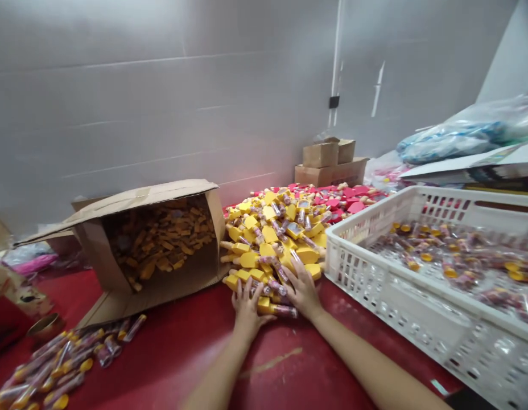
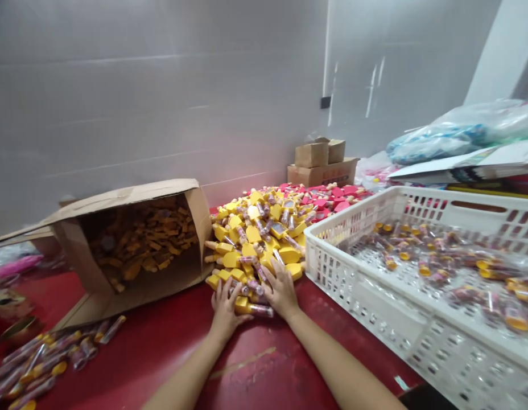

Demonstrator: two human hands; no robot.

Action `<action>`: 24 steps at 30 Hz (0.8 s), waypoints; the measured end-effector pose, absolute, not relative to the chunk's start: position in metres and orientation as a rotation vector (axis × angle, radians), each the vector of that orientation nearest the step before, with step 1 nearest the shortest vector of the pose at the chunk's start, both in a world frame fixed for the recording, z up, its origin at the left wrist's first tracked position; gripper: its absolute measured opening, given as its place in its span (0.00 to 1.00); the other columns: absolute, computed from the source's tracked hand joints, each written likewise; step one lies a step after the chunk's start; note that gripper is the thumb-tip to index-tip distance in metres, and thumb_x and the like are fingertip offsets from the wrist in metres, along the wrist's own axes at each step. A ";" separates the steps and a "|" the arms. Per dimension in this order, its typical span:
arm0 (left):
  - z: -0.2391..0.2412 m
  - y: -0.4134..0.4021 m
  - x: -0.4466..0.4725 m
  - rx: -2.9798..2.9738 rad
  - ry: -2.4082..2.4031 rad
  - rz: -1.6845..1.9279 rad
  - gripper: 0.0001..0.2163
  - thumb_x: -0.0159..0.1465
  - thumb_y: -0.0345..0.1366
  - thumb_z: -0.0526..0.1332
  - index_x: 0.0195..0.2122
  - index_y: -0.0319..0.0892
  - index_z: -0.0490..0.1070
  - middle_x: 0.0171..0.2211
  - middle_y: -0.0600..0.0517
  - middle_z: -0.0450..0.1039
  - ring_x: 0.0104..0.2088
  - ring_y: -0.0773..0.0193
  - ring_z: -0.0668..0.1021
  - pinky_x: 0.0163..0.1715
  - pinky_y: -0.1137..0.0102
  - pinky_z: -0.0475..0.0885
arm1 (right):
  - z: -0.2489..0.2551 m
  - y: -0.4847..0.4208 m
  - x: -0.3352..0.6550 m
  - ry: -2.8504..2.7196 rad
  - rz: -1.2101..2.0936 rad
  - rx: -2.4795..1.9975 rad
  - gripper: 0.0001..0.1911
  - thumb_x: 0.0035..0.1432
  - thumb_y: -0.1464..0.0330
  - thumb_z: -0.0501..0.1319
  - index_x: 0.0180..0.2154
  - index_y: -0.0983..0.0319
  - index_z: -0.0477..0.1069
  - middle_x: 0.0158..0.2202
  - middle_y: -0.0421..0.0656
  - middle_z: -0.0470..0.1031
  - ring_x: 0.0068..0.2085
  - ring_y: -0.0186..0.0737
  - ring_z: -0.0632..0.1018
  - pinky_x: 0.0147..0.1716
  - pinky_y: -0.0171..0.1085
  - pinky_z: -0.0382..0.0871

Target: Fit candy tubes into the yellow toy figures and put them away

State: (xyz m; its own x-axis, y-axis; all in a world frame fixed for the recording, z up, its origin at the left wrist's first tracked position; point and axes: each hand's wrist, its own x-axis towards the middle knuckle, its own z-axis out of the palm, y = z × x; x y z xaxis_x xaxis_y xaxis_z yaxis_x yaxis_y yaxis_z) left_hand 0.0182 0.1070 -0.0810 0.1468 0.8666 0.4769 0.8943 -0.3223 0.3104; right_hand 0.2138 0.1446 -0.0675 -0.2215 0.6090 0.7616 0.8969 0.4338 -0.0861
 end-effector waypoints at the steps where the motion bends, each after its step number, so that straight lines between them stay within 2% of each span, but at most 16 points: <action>1: -0.079 0.110 0.017 -2.348 -1.813 -0.902 0.40 0.37 0.48 0.71 0.54 0.52 0.61 0.59 0.45 0.53 0.60 0.41 0.50 0.52 0.50 0.54 | -0.066 0.146 0.213 -1.931 -0.469 -1.270 0.21 0.58 0.64 0.49 0.52 0.57 0.63 0.59 0.49 0.51 0.59 0.53 0.55 0.51 0.54 0.58; 5: -0.077 0.124 0.011 -2.338 -1.801 -0.862 0.38 0.40 0.50 0.69 0.54 0.50 0.63 0.58 0.44 0.54 0.59 0.41 0.52 0.50 0.52 0.57 | -0.062 0.154 0.206 -1.892 -0.380 -1.325 0.22 0.55 0.65 0.52 0.53 0.55 0.63 0.59 0.47 0.51 0.59 0.52 0.55 0.54 0.53 0.54; 13: -0.091 0.155 -0.001 -2.307 -1.632 -0.910 0.35 0.44 0.52 0.66 0.53 0.46 0.64 0.57 0.41 0.55 0.58 0.42 0.54 0.49 0.54 0.60 | -0.063 0.175 0.193 -1.844 -0.250 -1.443 0.23 0.53 0.66 0.53 0.53 0.53 0.63 0.60 0.44 0.51 0.59 0.51 0.55 0.55 0.51 0.55; 18: -0.086 0.169 -0.001 -2.287 -1.688 -0.832 0.31 0.49 0.49 0.64 0.54 0.47 0.62 0.57 0.41 0.55 0.59 0.43 0.54 0.51 0.51 0.55 | -0.063 0.189 0.189 -1.830 -0.260 -1.495 0.24 0.54 0.67 0.53 0.54 0.54 0.62 0.59 0.45 0.54 0.59 0.50 0.56 0.54 0.51 0.55; 21: -0.082 0.171 0.001 -2.256 -1.720 -0.795 0.30 0.51 0.49 0.63 0.55 0.47 0.62 0.57 0.40 0.55 0.59 0.44 0.54 0.52 0.47 0.52 | -0.063 0.194 0.189 -1.826 -0.261 -1.506 0.23 0.54 0.67 0.53 0.53 0.56 0.62 0.58 0.45 0.54 0.59 0.48 0.56 0.55 0.49 0.54; 24: -0.082 0.167 0.003 -2.236 -1.673 -0.808 0.30 0.52 0.50 0.62 0.55 0.44 0.61 0.56 0.38 0.55 0.59 0.45 0.55 0.53 0.48 0.50 | -0.062 0.195 0.190 -1.831 -0.245 -1.504 0.23 0.55 0.67 0.51 0.54 0.58 0.61 0.59 0.45 0.54 0.60 0.45 0.55 0.57 0.46 0.53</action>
State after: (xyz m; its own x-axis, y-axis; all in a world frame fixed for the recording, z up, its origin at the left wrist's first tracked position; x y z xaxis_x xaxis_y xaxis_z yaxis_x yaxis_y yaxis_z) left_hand 0.0028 0.1674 -0.0816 0.1944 0.8084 0.5556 0.9378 -0.3193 0.1366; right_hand 0.1904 0.1946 -0.0619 -0.0372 0.7663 0.6414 0.9080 0.2940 -0.2986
